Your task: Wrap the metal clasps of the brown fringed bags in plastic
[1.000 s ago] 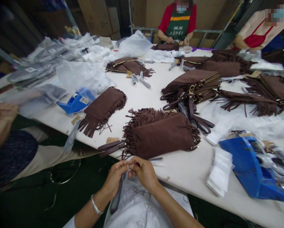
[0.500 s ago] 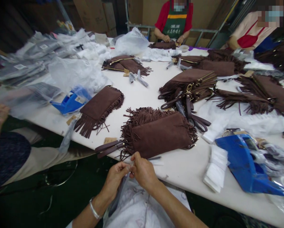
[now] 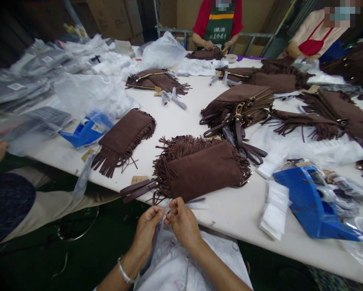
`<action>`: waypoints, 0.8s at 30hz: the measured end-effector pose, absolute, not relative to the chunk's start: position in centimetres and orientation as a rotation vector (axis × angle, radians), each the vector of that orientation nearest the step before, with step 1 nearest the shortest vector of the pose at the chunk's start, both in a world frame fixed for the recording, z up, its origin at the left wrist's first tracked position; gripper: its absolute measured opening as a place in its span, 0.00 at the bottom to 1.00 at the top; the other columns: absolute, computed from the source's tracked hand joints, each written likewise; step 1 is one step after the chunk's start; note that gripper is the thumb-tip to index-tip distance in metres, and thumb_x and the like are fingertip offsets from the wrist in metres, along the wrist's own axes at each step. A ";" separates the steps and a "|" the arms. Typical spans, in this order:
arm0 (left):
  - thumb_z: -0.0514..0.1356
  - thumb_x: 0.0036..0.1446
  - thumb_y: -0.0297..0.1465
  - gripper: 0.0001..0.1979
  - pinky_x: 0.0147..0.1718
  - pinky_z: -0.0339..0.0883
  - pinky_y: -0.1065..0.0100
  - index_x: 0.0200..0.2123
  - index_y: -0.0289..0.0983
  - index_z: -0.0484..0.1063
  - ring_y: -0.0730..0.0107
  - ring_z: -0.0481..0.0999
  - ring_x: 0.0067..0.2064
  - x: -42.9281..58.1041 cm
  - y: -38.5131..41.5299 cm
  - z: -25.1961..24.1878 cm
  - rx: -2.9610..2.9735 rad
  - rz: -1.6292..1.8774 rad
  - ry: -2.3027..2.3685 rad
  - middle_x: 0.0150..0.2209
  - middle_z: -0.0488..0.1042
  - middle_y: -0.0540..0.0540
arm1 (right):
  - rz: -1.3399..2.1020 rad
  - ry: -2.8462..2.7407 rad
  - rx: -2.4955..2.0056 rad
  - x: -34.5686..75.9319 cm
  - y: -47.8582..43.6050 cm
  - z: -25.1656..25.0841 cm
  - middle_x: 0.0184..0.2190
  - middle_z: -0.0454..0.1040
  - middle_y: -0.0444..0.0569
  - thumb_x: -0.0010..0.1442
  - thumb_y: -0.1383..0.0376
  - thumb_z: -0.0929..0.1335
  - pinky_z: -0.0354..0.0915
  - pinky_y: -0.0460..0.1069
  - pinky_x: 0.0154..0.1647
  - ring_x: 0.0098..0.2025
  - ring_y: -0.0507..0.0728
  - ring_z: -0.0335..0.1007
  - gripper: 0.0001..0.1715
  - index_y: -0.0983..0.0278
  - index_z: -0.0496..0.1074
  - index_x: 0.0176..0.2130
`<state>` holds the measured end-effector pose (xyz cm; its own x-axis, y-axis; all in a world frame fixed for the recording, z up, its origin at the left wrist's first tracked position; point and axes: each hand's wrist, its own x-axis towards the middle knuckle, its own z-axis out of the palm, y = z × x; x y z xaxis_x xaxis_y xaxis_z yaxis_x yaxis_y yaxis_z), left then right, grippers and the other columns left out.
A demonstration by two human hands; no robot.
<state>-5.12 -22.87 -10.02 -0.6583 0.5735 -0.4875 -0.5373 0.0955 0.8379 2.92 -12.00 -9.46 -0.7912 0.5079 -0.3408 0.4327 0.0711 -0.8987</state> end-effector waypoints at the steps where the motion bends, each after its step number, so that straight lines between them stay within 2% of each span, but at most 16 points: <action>1: 0.61 0.55 0.38 0.11 0.32 0.63 0.70 0.29 0.35 0.71 0.71 0.70 0.29 -5.1 -22.9 -10.1 0.065 1.685 1.575 0.25 0.73 0.50 | 1.847 -2.236 -1.018 2.9 -12.1 -9.4 0.24 0.75 0.40 0.54 0.72 0.62 0.58 0.45 0.26 0.24 0.51 0.68 0.13 0.60 0.59 0.40; 7: 0.60 0.55 0.39 0.12 0.30 0.61 0.71 0.29 0.35 0.71 0.70 0.68 0.28 -5.4 -23.0 -10.3 0.147 1.624 1.700 0.25 0.72 0.50 | 1.654 -2.359 -1.025 2.6 -12.6 -9.0 0.25 0.75 0.41 0.55 0.72 0.63 0.59 0.46 0.30 0.27 0.54 0.70 0.12 0.60 0.59 0.40; 12: 0.59 0.56 0.38 0.11 0.32 0.62 0.70 0.30 0.36 0.70 0.69 0.70 0.29 -5.6 -23.0 -10.2 0.208 1.562 1.814 0.25 0.73 0.50 | 1.378 -2.511 -1.031 3.8 -12.5 -7.8 0.28 0.75 0.45 0.60 0.65 0.63 0.58 0.47 0.32 0.30 0.56 0.71 0.02 0.61 0.65 0.37; 14: 0.58 0.57 0.38 0.11 0.32 0.62 0.70 0.31 0.36 0.70 0.68 0.70 0.29 -5.5 -22.9 -10.1 0.224 1.533 1.856 0.24 0.74 0.49 | 1.358 -2.473 -1.008 4.5 -12.5 -7.4 0.31 0.75 0.47 0.62 0.64 0.62 0.59 0.47 0.34 0.33 0.56 0.71 0.06 0.61 0.68 0.35; 18: 0.56 0.59 0.38 0.10 0.32 0.62 0.69 0.32 0.37 0.69 0.66 0.72 0.30 -5.0 -23.0 -9.9 0.294 1.509 1.923 0.26 0.74 0.49 | 1.641 -2.232 -1.017 4.8 -13.1 -8.1 0.33 0.76 0.48 0.60 0.64 0.63 0.61 0.48 0.38 0.36 0.56 0.70 0.10 0.62 0.74 0.34; 21: 0.56 0.59 0.36 0.08 0.35 0.63 0.68 0.33 0.39 0.70 0.64 0.73 0.34 -4.6 -23.1 -9.6 0.425 1.474 2.076 0.30 0.74 0.48 | 1.929 -1.935 -1.161 4.2 -13.9 -9.4 0.28 0.75 0.47 0.56 0.60 0.67 0.60 0.46 0.29 0.29 0.54 0.67 0.11 0.64 0.75 0.33; 24: 0.55 0.60 0.33 0.06 0.41 0.63 0.66 0.34 0.40 0.71 0.62 0.72 0.40 -4.1 -23.3 -9.4 0.626 1.448 2.240 0.35 0.73 0.46 | 2.269 -1.534 -1.314 3.8 -14.3 -9.7 0.19 0.65 0.41 0.50 0.56 0.70 0.52 0.44 0.20 0.19 0.48 0.54 0.15 0.65 0.74 0.32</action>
<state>-4.11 -23.31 -9.43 -0.8201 0.5655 -0.0878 0.1523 0.3637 0.9190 3.79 -14.31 -9.66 -0.6212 0.5130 -0.5924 0.3585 -0.4861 -0.7970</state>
